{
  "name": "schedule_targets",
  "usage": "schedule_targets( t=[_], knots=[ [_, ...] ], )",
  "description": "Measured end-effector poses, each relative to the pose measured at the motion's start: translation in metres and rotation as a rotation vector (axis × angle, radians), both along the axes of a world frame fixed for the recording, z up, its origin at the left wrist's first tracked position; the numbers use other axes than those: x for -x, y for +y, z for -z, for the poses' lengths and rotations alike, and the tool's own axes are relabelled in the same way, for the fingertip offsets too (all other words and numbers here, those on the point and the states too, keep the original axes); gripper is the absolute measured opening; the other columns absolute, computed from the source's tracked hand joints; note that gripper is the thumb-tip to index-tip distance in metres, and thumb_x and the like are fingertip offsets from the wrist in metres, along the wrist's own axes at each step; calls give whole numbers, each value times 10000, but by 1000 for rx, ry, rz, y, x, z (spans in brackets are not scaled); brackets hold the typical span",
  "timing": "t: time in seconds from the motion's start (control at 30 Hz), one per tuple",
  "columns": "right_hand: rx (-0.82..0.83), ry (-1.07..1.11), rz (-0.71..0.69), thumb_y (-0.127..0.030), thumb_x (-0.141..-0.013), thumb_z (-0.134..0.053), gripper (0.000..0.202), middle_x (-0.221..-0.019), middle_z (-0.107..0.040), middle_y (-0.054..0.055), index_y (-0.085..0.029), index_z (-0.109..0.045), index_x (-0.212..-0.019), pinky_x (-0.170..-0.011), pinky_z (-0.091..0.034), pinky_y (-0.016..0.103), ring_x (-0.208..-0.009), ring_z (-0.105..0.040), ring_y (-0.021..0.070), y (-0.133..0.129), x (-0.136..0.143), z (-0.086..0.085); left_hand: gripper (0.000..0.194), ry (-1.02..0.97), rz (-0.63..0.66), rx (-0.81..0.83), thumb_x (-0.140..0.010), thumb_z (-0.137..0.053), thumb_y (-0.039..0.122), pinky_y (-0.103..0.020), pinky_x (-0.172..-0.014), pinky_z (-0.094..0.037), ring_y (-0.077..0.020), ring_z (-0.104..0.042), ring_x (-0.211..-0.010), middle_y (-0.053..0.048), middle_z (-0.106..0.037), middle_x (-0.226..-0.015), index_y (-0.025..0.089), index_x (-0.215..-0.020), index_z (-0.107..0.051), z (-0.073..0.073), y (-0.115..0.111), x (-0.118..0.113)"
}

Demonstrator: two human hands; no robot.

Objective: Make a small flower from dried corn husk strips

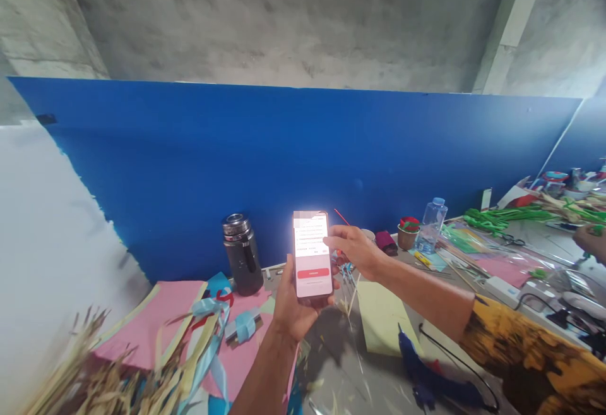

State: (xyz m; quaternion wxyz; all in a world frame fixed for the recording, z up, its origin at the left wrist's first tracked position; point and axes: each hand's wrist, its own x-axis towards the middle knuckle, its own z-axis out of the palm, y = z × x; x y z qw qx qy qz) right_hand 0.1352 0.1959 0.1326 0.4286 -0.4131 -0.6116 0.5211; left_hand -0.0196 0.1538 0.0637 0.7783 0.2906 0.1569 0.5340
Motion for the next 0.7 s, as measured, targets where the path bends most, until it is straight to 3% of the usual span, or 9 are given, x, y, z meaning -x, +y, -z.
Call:
schedule_targets(
  t=[0.7],
  knots=[
    [6,44,-37,-274,-640,-656,147,-657,-595,-32,-174,-603,-734,-486,-361,240,-491,-497,80,-1,-4,1,613,9,-21,41,-936,-442,624,-337,-551,-529,-285,-721,-748,-191,-746,-994,107,-1167,-676,-3,-3,-2]
  ],
)
